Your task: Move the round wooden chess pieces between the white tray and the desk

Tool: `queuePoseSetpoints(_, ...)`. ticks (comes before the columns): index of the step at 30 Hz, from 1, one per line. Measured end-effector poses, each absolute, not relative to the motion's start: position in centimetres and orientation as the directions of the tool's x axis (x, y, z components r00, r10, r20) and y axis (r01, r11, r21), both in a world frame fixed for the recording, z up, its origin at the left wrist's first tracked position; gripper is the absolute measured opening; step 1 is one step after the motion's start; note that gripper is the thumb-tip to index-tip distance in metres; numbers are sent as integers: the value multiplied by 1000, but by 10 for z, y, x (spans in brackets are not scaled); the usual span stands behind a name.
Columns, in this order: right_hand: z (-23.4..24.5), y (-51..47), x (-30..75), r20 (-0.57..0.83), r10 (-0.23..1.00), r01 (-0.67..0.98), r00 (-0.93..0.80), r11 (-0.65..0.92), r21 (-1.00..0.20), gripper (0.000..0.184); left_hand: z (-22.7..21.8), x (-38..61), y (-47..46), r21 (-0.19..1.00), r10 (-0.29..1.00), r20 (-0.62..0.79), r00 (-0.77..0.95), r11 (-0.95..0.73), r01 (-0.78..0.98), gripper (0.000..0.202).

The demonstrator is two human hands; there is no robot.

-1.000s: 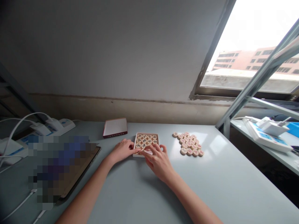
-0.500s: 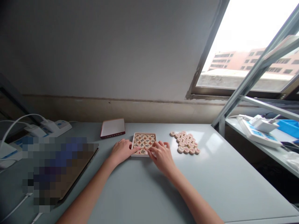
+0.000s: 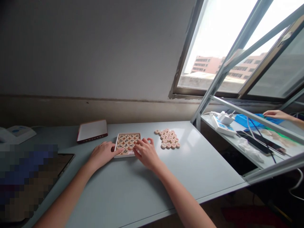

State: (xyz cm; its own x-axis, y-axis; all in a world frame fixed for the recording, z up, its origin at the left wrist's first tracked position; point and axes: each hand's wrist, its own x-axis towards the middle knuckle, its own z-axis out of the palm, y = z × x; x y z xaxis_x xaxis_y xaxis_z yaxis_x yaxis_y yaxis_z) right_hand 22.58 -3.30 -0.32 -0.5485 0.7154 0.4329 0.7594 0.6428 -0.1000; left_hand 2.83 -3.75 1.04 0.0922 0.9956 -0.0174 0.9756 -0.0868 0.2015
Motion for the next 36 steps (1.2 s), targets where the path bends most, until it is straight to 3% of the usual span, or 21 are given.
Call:
queuePoseSetpoints(4,-4,-29,230,468,707,773,-531,630,-74,17,22,28,-52,113,998,36,54,-58,992,40)
queuePoseSetpoints(7,-4,-29,233,486,706,784,-516,618,-65,17,30,23,-82,38,961,275,33,-45,998,35)
queuePoseSetpoints(10,-2,-30,235,492,704,787,-513,615,-59,17,27,3,-123,71,842,538,38,-90,993,27)
queuePoseSetpoints(12,-1,-31,235,491,694,780,-527,624,-44,17,17,-19,-151,85,775,631,23,-99,991,26)
queuePoseSetpoints(21,-1,-30,233,525,616,737,-587,676,30,23,-18,-99,-230,66,771,623,-131,115,991,25)
queuePoseSetpoints(29,-7,-25,239,553,571,722,-607,687,84,28,-20,-104,-243,-25,735,672,-90,144,989,30)
queuePoseSetpoints(36,-6,-24,240,558,563,725,-610,680,106,25,-27,-107,-239,3,784,611,-111,138,990,30)
